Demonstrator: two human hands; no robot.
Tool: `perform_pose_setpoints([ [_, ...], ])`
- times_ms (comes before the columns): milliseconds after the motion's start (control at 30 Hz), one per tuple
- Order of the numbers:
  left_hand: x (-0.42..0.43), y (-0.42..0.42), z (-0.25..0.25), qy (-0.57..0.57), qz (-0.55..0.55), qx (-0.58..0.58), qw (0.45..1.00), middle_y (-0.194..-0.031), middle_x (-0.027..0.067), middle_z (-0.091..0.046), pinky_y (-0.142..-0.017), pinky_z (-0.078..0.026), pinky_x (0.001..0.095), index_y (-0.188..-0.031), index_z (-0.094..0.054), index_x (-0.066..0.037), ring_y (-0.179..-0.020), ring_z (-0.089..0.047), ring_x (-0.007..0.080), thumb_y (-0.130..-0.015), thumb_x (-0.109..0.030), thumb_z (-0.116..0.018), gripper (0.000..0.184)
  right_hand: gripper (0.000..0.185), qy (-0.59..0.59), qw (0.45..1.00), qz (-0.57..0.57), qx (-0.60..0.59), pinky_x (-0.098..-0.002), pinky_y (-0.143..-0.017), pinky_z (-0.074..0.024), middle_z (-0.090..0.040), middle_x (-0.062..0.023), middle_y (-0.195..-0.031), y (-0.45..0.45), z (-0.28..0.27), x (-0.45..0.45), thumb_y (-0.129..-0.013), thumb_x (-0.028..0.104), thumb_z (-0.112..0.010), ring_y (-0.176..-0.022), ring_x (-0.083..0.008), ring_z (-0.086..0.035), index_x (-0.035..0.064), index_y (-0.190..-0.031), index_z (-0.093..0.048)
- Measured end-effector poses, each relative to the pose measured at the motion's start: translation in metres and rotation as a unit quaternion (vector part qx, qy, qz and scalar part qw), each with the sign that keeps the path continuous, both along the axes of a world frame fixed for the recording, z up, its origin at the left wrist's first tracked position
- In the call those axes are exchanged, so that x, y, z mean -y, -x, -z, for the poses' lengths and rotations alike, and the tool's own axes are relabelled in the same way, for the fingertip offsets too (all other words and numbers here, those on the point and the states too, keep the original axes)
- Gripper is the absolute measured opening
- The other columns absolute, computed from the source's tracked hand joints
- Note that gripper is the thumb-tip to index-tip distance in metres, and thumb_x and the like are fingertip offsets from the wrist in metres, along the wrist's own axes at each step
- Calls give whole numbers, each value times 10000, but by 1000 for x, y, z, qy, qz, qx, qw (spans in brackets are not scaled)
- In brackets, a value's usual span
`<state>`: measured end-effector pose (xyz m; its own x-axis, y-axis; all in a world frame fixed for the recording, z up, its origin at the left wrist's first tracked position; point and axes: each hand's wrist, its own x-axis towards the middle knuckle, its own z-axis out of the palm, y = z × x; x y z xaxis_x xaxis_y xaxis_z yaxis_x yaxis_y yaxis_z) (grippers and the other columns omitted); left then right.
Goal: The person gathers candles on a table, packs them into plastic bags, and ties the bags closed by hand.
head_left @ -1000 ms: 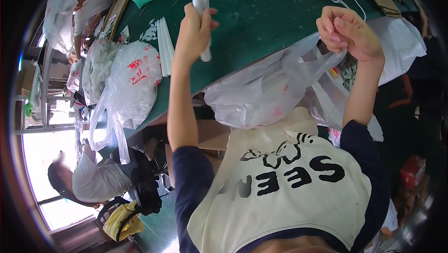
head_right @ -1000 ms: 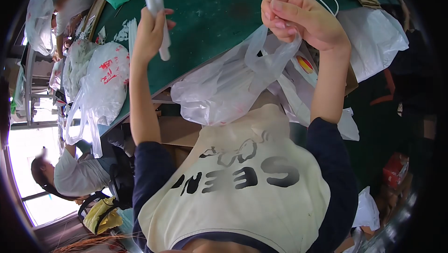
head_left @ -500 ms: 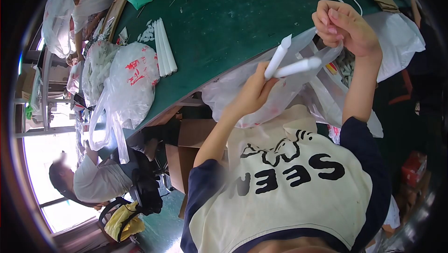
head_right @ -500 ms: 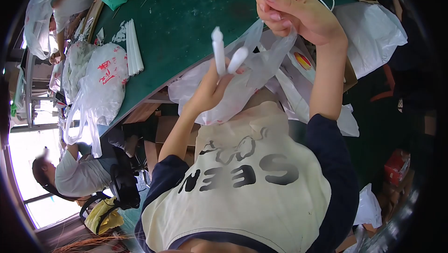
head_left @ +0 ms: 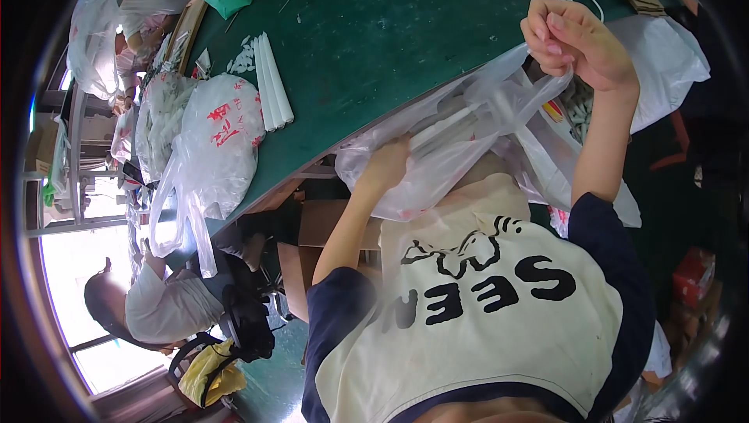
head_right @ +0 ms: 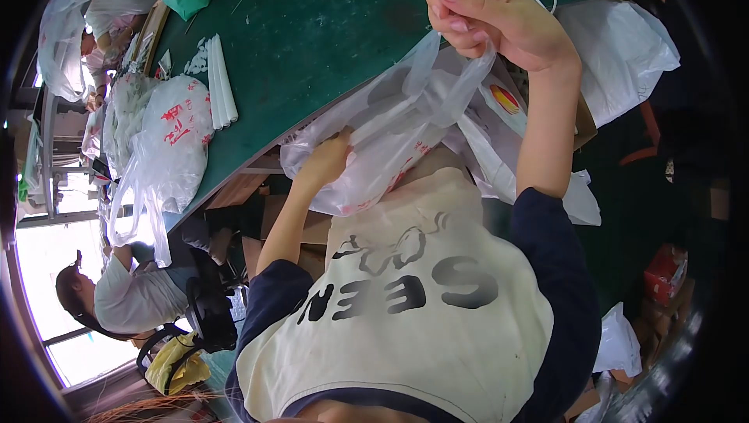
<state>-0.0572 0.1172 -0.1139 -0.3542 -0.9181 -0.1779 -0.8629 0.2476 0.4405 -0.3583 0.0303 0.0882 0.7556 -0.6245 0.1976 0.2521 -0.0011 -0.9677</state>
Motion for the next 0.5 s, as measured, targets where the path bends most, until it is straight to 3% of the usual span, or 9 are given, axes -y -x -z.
perform_pose_setpoints([
  [267,12,31,6,-63,-22,178,982,-945,191,-582,-764,-437,427,-1133,-443,-82,-903,-562,338,-764,-59,-467,370,249,1,1000,11,3,-174,-425,-223,-365,43,-626,-2,-1,0,-903,240,-430,-482,-18,-282,71,-721,-453],
  [367,19,34,13,-137,18,213,967,-999,156,-581,-777,-431,427,-1113,-488,-108,-927,-560,315,-782,-89,-466,332,301,18,1000,16,-19,-168,-426,-207,-339,33,-635,-4,-4,2,-881,310,-474,-484,-12,-260,56,-738,-399],
  [500,14,31,8,-44,-1,73,996,-990,122,-587,-739,-436,432,-1065,-528,-113,-897,-568,301,-790,-167,-511,281,296,5,1000,-9,-2,-168,-428,-209,-342,33,-635,-5,-3,4,-883,305,-469,-484,-13,-260,55,-740,-401],
])
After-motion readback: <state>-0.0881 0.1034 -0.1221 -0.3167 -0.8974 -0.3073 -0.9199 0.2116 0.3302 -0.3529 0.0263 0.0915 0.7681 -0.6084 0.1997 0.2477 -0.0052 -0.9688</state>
